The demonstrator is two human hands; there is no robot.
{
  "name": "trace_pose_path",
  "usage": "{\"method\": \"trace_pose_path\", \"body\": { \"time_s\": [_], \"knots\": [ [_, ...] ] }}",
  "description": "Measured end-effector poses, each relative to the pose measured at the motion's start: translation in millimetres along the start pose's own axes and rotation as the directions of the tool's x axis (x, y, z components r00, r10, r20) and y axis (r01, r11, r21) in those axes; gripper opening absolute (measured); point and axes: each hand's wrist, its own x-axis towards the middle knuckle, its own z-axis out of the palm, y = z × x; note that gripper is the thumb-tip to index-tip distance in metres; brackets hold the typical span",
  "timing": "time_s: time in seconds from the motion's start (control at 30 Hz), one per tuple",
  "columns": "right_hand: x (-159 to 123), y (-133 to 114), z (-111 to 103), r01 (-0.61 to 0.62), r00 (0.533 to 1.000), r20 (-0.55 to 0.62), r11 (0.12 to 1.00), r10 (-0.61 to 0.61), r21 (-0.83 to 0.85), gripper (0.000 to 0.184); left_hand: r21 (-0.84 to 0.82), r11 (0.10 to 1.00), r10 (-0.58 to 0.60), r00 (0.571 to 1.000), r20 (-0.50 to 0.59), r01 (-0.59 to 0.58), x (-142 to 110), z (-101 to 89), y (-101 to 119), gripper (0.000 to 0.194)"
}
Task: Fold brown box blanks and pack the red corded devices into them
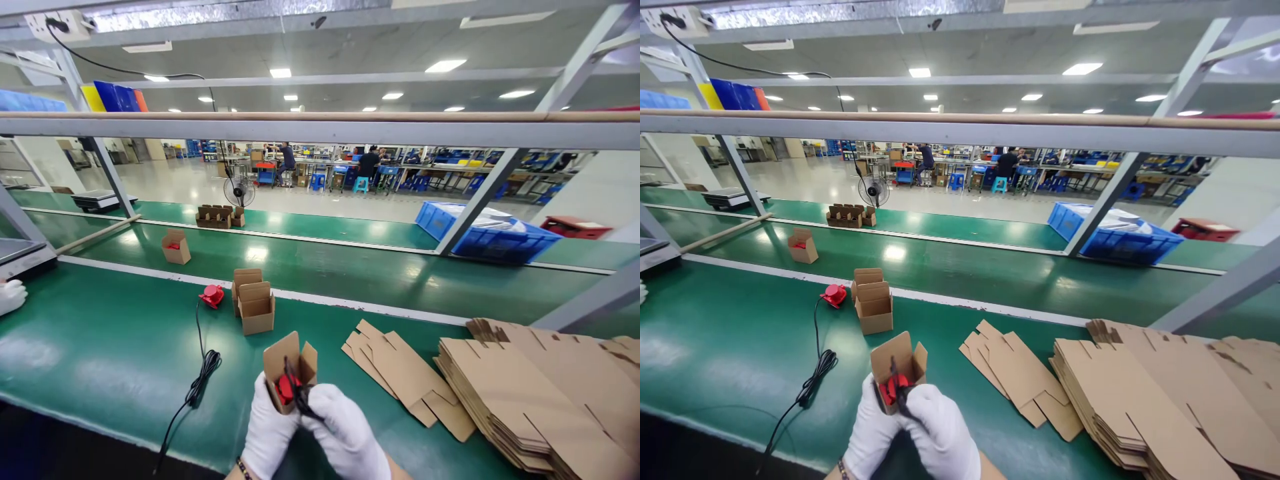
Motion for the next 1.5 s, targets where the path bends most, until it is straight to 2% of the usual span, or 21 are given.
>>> {"method": "trace_pose_path", "body": {
  "time_s": [0.03, 0.1, 0.2, 0.3, 0.37, 0.43, 0.5, 0.53, 0.67, 0.73, 0.87, 0.97, 1.07, 1.1, 1.17, 1.23, 1.27, 1.33, 1.37, 1.43, 1.5],
  "knots": [
    [2, 5, -2, 0.027, 0.999, -0.038, 0.992, -0.032, -0.123, 0.016, 0.026, 1.0, 0.001, 0.999, -0.037, 0.0, 0, -1.3, -2, 0.053],
    [9, 15, -1, -0.024, 1.0, -0.02, 0.921, 0.018, -0.389, 0.026, 0.105, 0.994, 0.033, 0.995, -0.095, -0.023, -1, -3.9, -7, 0.056],
    [29, 22, 4, -0.02, 0.963, 0.198, 0.78, 0.184, -0.626, 0.034, 0.179, 0.982, 0.082, 0.991, -0.102, -0.063, -2, -3.2, -20, 0.054],
    [58, 19, -2, 0.1, 0.867, 0.447, 0.801, 0.221, -0.591, 0.021, 0.18, 0.981, 0.087, 0.992, -0.091, -0.07, -2, -3.5, -30, 0.054],
    [78, 16, -13, 0.163, 0.773, 0.594, 0.837, 0.221, -0.523, 0.015, 0.14, 0.987, 0.085, 0.995, -0.059, -0.076, -1, -7.6, -32, 0.054],
    [95, 16, -21, 0.177, 0.688, 0.684, 0.858, 0.243, -0.482, 0.018, 0.095, 0.992, 0.08, 0.997, 0.0, -0.08, 1, -13.6, -27, 0.054],
    [106, 15, -21, 0.165, 0.642, 0.705, 0.843, 0.302, -0.511, 0.021, 0.087, 0.993, 0.077, 0.995, 0.057, -0.082, 3, -19.3, -19, 0.051],
    [110, 14, -18, 0.159, 0.636, 0.692, 0.819, 0.342, -0.551, 0.021, 0.1, 0.992, 0.072, 0.995, 0.071, -0.079, 5, -21.6, -15, 0.048],
    [108, -3, -6, 0.156, 0.669, 0.584, 0.682, 0.459, -0.715, 0.025, 0.148, 0.988, 0.039, 0.998, 0.049, -0.046, 9, -25.5, -7, 0.041],
    [103, -12, -5, 0.179, 0.661, 0.583, 0.655, 0.473, -0.734, 0.03, 0.156, 0.987, 0.03, 0.999, 0.029, -0.034, 10, -25.7, -8, 0.042],
    [98, -17, -5, 0.179, 0.576, 0.613, 0.649, 0.54, -0.74, 0.038, 0.154, 0.986, 0.045, 0.995, 0.084, -0.057, 11, -27.6, -11, 0.043],
    [109, -7, 2, 0.128, 0.513, 0.618, 0.659, 0.595, -0.741, 0.027, 0.148, 0.987, 0.046, 0.991, 0.123, -0.064, 13, -30.2, -9, 0.045],
    [123, 0, 3, 0.063, 0.485, 0.645, 0.712, 0.59, -0.699, 0.016, 0.158, 0.986, 0.026, 0.992, 0.126, -0.045, 15, -32.2, -8, 0.044],
    [125, 0, 0, 0.036, 0.484, 0.655, 0.734, 0.581, -0.678, 0.017, 0.162, 0.986, 0.02, 0.992, 0.123, -0.04, 15, -32.7, -8, 0.043],
    [122, -1, -11, -0.038, 0.482, 0.666, 0.773, 0.569, -0.633, 0.033, 0.155, 0.987, 0.019, 0.992, 0.128, -0.039, 16, -33.4, -10, 0.043],
    [109, -1, -23, -0.24, 0.508, 0.675, 0.84, 0.536, -0.487, 0.048, 0.14, 0.989, 0.026, 0.99, 0.139, -0.045, 16, -34.0, -11, 0.043],
    [101, 1, -27, -0.356, 0.55, 0.672, 0.867, 0.495, -0.348, 0.049, 0.135, 0.99, 0.03, 0.99, 0.141, -0.049, 16, -34.2, -12, 0.043],
    [84, 8, -32, -0.477, 0.701, 0.594, 0.879, 0.394, -0.019, 0.037, 0.13, 0.99, 0.035, 0.989, 0.146, -0.054, 16, -34.7, -12, 0.043],
    [77, 13, -32, -0.446, 0.781, 0.522, 0.891, 0.342, 0.083, 0.03, 0.134, 0.99, 0.031, 0.989, 0.144, -0.051, 16, -34.8, -12, 0.043],
    [67, 20, -27, -0.259, 0.886, 0.403, 0.966, 0.228, 0.023, 0.025, 0.145, 0.989, 0.021, 0.989, 0.147, -0.042, 16, -34.6, -12, 0.043],
    [63, 22, -19, -0.018, 0.909, 0.404, 0.976, 0.107, -0.218, 0.028, 0.171, 0.985, 0.008, 0.989, 0.149, -0.034, 15, -33.6, -13, 0.043]
  ]
}}
